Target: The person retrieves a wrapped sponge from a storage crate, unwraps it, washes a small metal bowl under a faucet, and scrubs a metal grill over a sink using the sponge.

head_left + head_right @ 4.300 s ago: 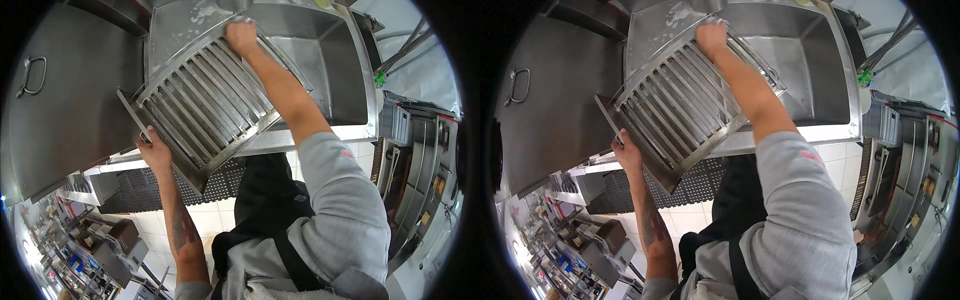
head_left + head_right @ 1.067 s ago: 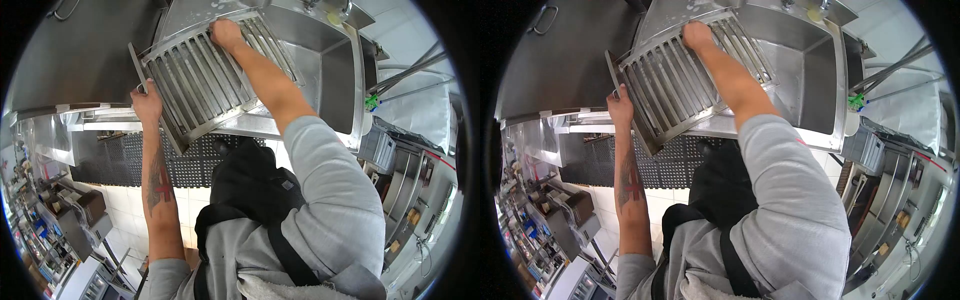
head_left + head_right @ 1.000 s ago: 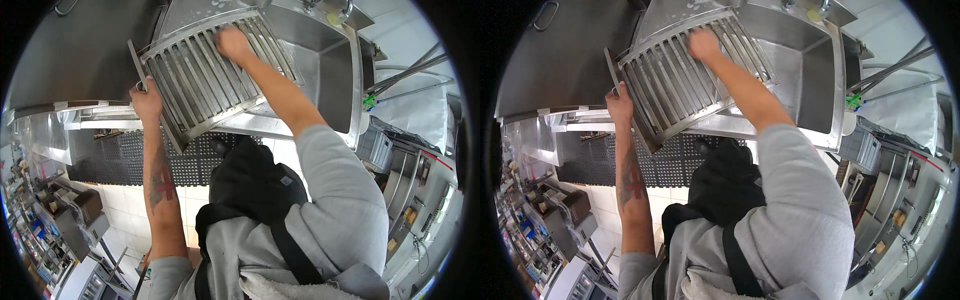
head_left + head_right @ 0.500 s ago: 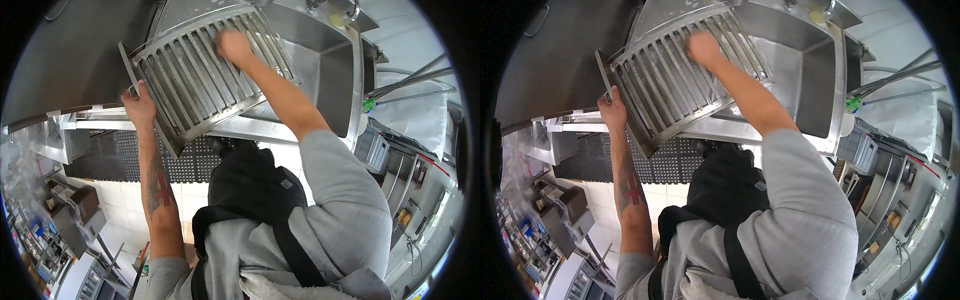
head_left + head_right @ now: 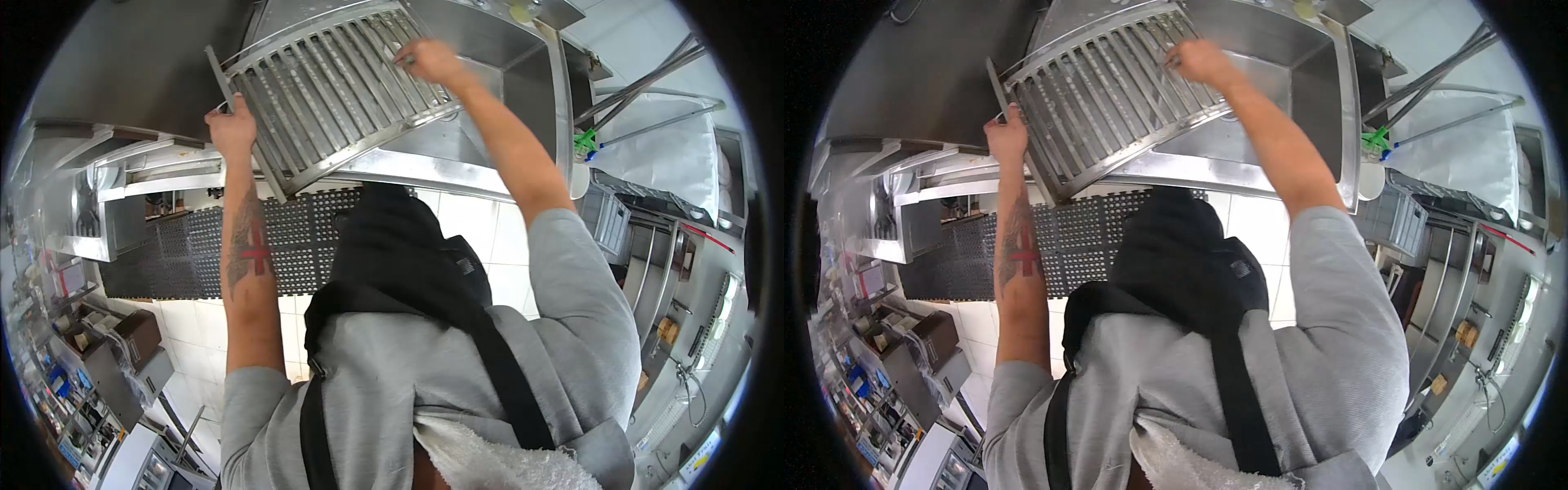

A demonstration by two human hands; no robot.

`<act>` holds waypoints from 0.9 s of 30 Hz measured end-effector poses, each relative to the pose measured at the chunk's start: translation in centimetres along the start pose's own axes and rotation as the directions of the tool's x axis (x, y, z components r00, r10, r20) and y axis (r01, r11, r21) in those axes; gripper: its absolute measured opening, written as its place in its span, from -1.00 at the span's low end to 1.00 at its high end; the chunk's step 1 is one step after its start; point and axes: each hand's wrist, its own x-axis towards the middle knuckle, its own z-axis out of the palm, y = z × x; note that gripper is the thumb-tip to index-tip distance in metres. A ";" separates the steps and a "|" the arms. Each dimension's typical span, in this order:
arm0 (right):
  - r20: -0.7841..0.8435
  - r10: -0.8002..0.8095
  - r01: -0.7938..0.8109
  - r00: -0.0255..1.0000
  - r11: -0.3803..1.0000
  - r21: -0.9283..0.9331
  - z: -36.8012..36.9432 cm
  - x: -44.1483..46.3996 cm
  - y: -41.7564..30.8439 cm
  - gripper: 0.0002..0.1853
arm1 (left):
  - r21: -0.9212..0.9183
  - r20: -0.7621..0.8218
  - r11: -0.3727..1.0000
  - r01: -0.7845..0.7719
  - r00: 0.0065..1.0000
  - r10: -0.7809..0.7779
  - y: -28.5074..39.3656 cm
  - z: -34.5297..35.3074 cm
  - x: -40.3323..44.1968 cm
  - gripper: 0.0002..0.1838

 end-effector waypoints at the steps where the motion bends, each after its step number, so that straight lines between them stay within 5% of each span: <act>1: 0.063 -0.126 0.125 0.990 0.992 0.023 1.3 -0.3 -0.1 -0.71 | -0.011 -0.003 1.000 -0.010 1.000 0.010 0.0 0.3 0.0 -0.12; 7: 0.389 -0.283 0.248 0.877 0.959 0.139 2.0 -5.1 -0.5 -0.73 | 0.011 0.024 0.998 0.056 0.998 -0.056 0.7 -0.3 -0.7 -0.13; 8: 0.388 -0.277 0.243 0.879 0.960 0.135 2.1 -4.2 -0.5 -0.73 | -0.011 -0.011 1.000 -0.004 1.000 0.004 0.2 0.1 -0.3 -0.13; 10: 0.132 -0.198 0.196 0.971 0.980 0.030 3.2 -2.4 -0.6 -0.73 | -0.049 -0.019 0.999 -0.018 1.000 0.018 -0.1 0.4 0.1 -0.14; 14: 0.146 -0.192 0.182 0.970 0.980 0.080 3.3 -4.3 0.4 -0.73 | -0.013 0.018 0.999 0.040 0.999 -0.039 0.8 -0.1 -0.3 -0.13; 16: 0.491 -0.222 0.194 0.842 0.975 0.108 0.8 -5.1 1.6 -0.73 | -0.007 -0.008 1.000 0.002 1.000 -0.002 0.5 0.2 0.0 -0.14; 17: 0.489 -0.216 0.188 0.845 0.976 0.106 -0.1 -5.3 2.2 -0.73 | -0.009 -0.004 1.000 -0.004 1.000 0.004 0.5 0.2 -0.2 -0.14; 19: 0.203 -0.091 0.081 0.975 0.995 0.058 -1.6 -4.3 3.4 -0.75 | -0.073 0.012 0.997 0.005 1.000 -0.005 0.6 -0.1 -0.1 -0.14; 23: 0.137 -0.014 0.008 0.990 0.999 0.041 3.3 -6.9 0.6 -0.73 | -0.121 0.037 0.990 -0.073 0.996 0.078 0.2 0.0 0.1 -0.16; 25: -0.038 0.085 -0.086 0.996 0.996 -0.021 5.8 -2.9 -0.3 -0.76 | -0.075 0.035 0.997 0.016 0.999 -0.013 1.6 -0.6 -0.9 -0.18; 27: -0.162 0.085 -0.087 0.983 0.996 -0.003 7.4 4.3 0.9 -0.76 | -0.128 0.016 0.991 -0.050 0.999 0.052 -0.8 0.9 0.2 -0.19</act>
